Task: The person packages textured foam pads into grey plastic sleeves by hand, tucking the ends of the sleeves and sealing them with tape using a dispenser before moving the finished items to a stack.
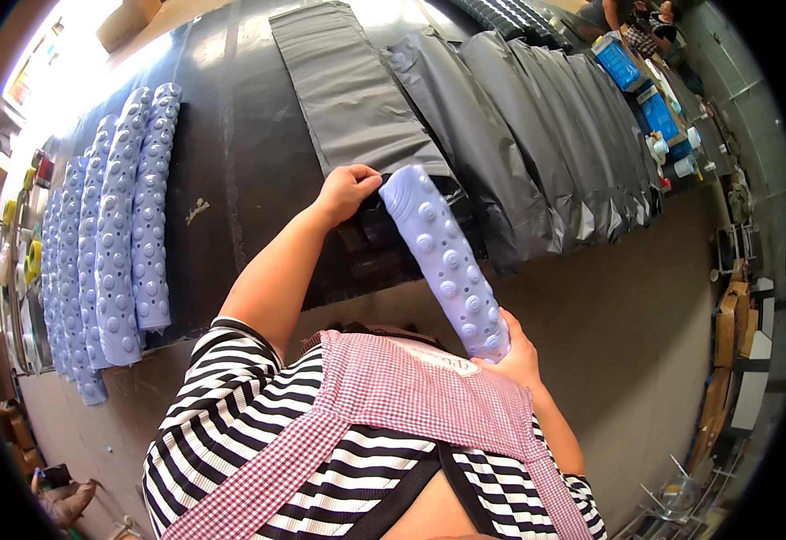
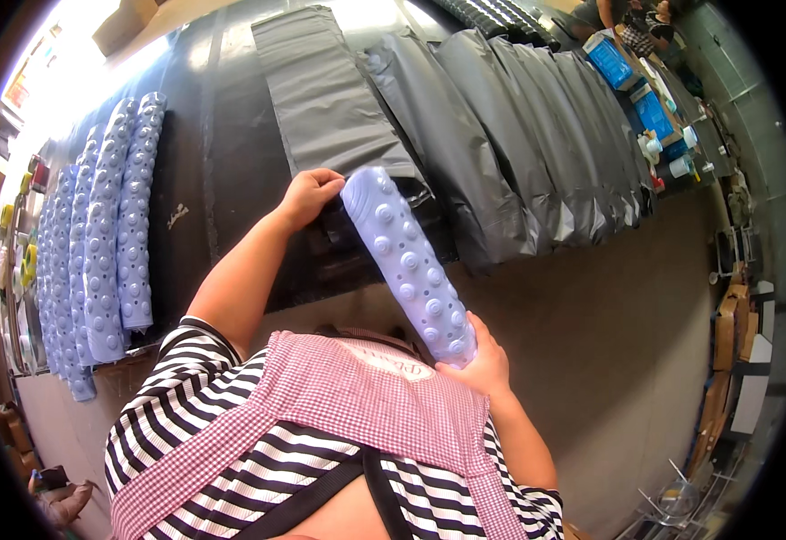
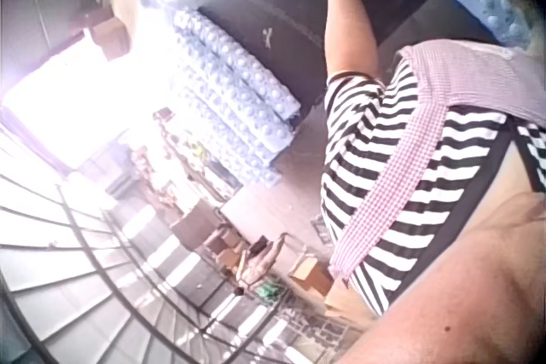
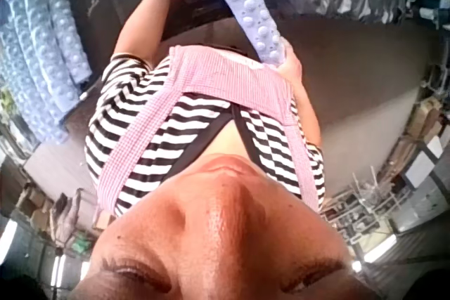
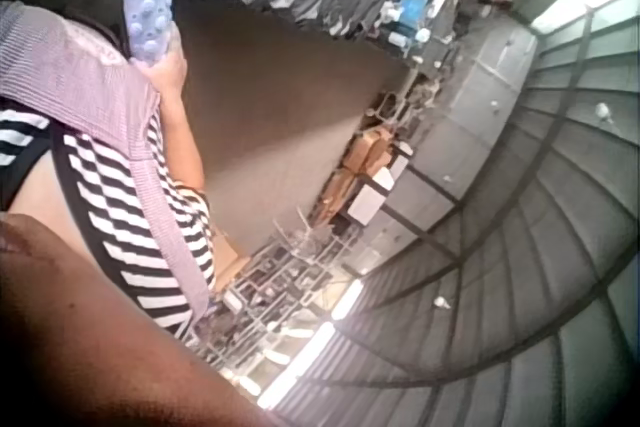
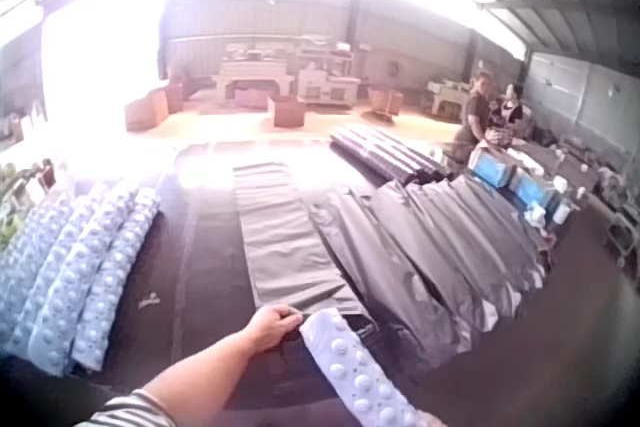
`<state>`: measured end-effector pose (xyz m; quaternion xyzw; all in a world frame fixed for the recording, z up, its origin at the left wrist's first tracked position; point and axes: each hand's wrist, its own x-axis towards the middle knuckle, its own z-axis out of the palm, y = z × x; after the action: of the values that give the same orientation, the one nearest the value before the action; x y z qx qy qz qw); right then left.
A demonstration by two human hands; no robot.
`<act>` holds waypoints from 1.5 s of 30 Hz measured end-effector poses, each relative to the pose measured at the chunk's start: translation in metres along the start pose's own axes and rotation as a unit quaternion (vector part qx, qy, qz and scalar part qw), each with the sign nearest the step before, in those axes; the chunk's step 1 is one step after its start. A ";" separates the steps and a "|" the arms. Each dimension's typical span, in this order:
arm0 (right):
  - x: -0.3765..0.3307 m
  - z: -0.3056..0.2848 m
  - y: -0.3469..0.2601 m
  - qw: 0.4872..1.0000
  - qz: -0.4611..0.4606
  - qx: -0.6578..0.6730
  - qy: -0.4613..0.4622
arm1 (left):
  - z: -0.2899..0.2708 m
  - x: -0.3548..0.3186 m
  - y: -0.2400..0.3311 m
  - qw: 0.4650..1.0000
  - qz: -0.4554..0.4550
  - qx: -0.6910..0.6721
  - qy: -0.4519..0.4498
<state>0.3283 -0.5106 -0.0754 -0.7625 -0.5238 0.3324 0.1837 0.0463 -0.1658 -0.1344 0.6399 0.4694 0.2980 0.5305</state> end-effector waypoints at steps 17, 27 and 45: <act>0.114 -0.018 -0.106 0.899 0.002 0.391 -0.196 | -0.043 0.063 0.063 0.899 0.326 0.134 0.259; 0.201 0.097 -0.249 0.957 -0.224 0.137 -0.126 | -0.190 0.092 0.031 0.853 0.152 -0.459 0.195; 0.308 0.139 -0.307 0.818 -0.481 -0.316 0.003 | -0.186 -0.036 -0.103 0.934 0.151 -0.017 0.323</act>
<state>0.0941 -0.1182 -0.0781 -0.4307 -0.8996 0.0155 0.0704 -0.1604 -0.1251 -0.1805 0.5634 0.5076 0.5733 0.3102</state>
